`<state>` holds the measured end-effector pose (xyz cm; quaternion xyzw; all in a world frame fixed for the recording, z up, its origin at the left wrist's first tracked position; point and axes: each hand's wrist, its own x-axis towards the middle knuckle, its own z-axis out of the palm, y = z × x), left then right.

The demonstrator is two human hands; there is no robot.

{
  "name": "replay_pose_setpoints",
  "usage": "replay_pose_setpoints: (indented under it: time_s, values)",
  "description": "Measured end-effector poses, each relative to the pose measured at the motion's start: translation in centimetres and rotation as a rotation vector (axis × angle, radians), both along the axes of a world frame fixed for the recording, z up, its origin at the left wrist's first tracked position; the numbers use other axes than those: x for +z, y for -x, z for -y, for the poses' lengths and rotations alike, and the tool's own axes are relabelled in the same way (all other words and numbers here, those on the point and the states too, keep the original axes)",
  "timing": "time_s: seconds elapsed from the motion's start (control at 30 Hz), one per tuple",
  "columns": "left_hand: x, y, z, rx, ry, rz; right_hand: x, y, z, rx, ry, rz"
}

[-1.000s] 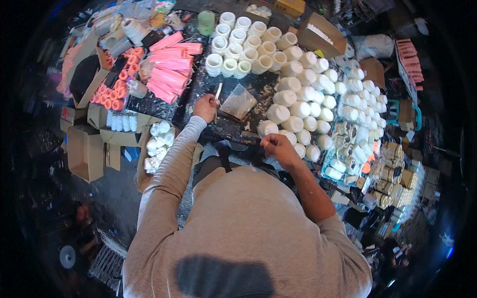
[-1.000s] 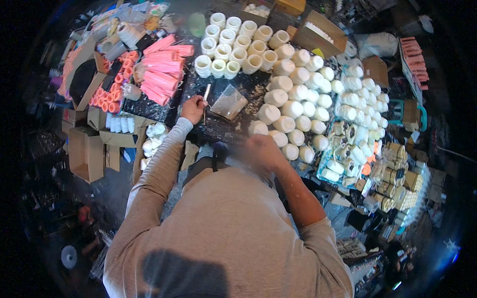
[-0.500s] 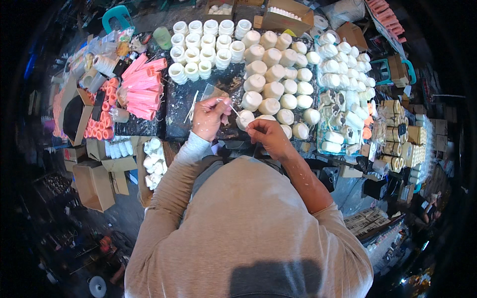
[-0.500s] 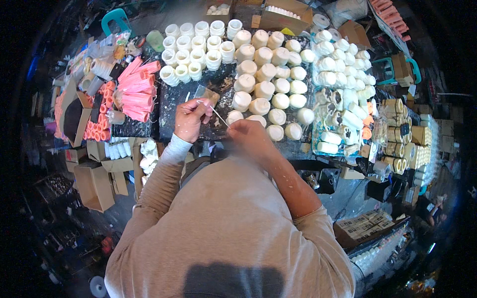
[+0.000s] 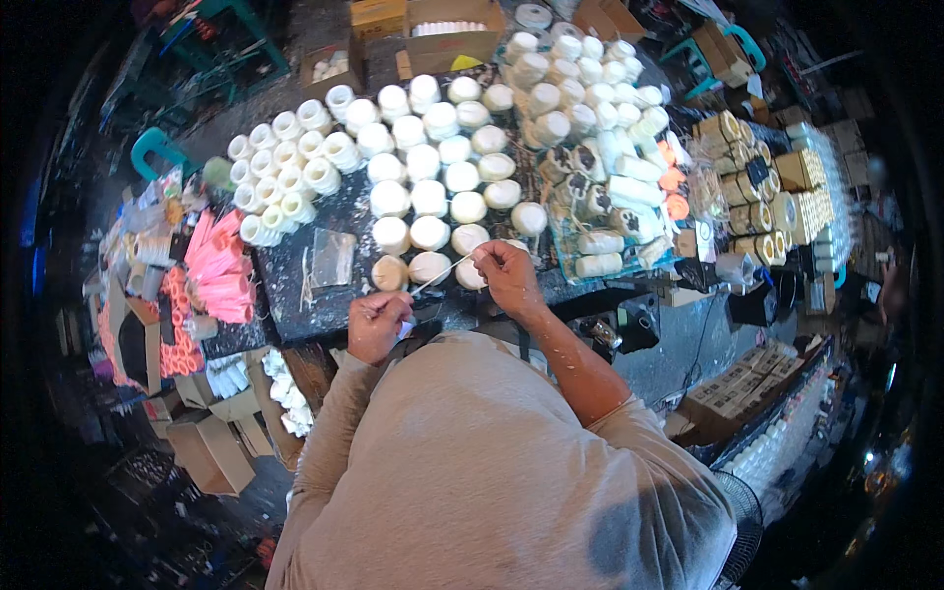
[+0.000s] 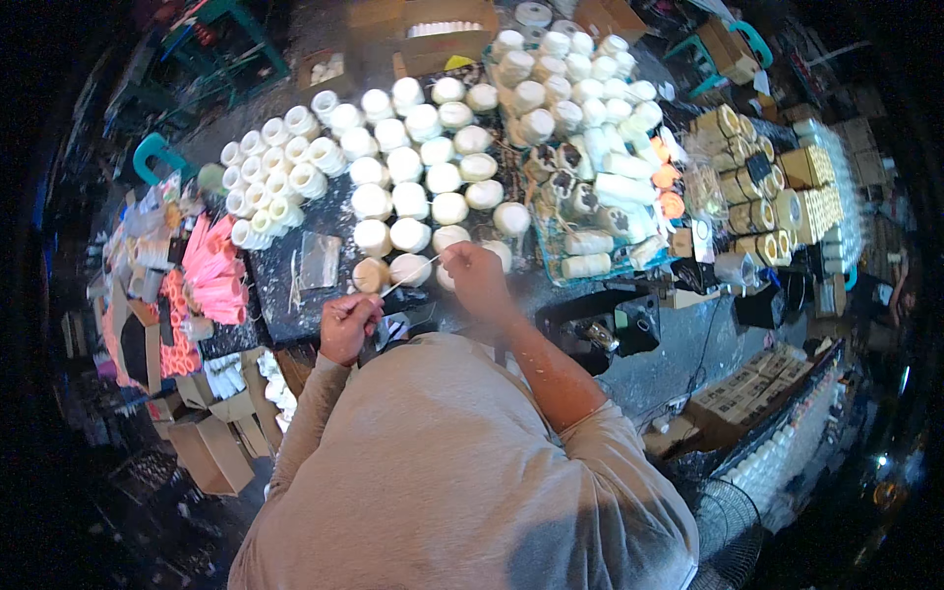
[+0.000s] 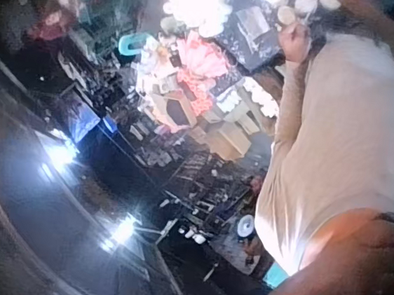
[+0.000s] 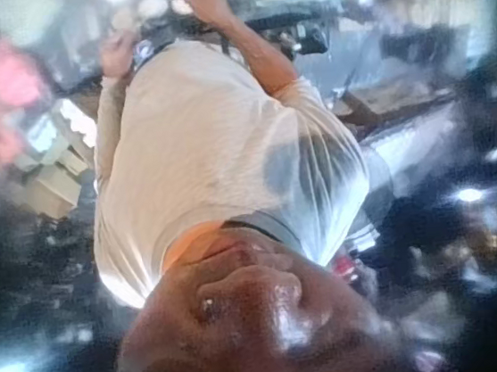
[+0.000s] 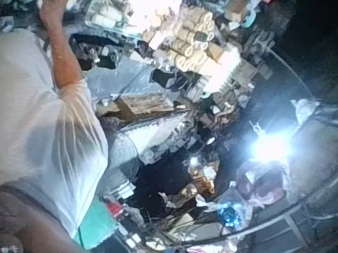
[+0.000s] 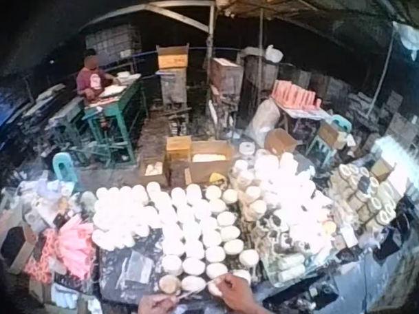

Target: The person assembles white cylindrical candle bodies by inserting wicks and securing them with a small wooden block. They repeatedly pick up candle bodies, insert wicks, and place finished units on the table. The workspace contains many pre-made candle bodies and pink candle components.

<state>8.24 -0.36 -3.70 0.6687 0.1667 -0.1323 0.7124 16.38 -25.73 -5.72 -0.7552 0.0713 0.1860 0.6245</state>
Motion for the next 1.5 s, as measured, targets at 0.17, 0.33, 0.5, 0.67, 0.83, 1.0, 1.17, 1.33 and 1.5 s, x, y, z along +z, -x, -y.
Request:
replay_pose_setpoints:
  time_s: [0.17,0.33,0.5,0.67,0.83,1.0,1.17,1.33,1.5]
  values:
    - [-1.3,-1.3,5.6,-0.164,0.068,-0.257,-2.9,0.5,2.1,-0.508,-0.664,-0.362]
    - [-3.2,-2.7,10.0,-0.352,0.036,-0.377,-5.0,0.8,5.9,-0.786,-1.040,-0.506]
    - [-4.9,-3.9,13.5,-0.499,-0.089,-0.209,-11.7,2.4,11.4,-0.873,-0.929,-0.447]
    - [-5.2,-5.0,13.4,-0.402,-0.094,-0.192,-15.3,2.5,19.4,-0.878,-0.488,-0.256]
    - [-4.7,-5.1,11.7,-0.528,-0.144,-0.181,-9.3,0.5,25.4,-0.280,1.060,-0.061]
    - [-3.0,-4.7,11.4,-0.678,-0.262,-0.063,-9.8,-1.3,24.7,-0.151,0.988,-0.133]
    - [-0.6,-5.1,11.3,-0.695,-0.299,0.051,-13.3,0.0,27.1,-0.198,0.825,-0.093]
    - [2.0,-6.7,11.2,-0.729,-0.377,0.212,-7.0,1.2,24.1,-0.260,0.168,-0.291]
    - [5.7,-8.4,12.3,-0.485,-0.204,0.639,2.8,0.2,12.3,-0.141,-0.672,-0.366]
